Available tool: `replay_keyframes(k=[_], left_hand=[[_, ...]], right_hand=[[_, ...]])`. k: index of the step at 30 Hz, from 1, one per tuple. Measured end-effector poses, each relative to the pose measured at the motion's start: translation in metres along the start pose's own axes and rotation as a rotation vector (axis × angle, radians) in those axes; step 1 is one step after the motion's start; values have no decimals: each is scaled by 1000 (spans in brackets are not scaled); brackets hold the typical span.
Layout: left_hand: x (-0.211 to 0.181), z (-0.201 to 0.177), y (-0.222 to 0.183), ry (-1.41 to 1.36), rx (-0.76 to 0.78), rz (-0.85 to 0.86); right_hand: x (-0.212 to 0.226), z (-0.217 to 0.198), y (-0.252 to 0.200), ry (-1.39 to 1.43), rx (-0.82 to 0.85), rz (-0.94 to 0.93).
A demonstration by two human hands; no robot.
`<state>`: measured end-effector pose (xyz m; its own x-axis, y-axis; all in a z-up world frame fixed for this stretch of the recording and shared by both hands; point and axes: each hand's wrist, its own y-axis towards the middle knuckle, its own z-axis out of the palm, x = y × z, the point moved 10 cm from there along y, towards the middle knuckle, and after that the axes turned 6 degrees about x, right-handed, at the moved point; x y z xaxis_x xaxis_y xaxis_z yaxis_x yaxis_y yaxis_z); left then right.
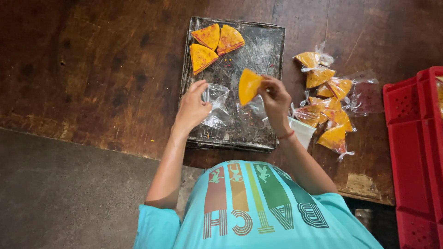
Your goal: The person packs triangular cake slices into plastic bags by hand, discards trash into a bin, and arranges the bagged baked goods into a crate.
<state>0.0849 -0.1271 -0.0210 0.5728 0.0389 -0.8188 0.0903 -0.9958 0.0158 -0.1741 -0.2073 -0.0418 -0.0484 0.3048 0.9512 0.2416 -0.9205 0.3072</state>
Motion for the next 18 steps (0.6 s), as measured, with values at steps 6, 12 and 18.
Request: replay_keyframes(k=[6,12,18], left_hand=[[-6,35,13,-248,90,12],[-11,17,10,-232,-90,47],[-58,12,-13,177,-245,244]], right_hand=[[103,33,-23,-521,-69,-499],[120,78,-40,-633,349,-601],[132,90,-43,-761,510,-520]])
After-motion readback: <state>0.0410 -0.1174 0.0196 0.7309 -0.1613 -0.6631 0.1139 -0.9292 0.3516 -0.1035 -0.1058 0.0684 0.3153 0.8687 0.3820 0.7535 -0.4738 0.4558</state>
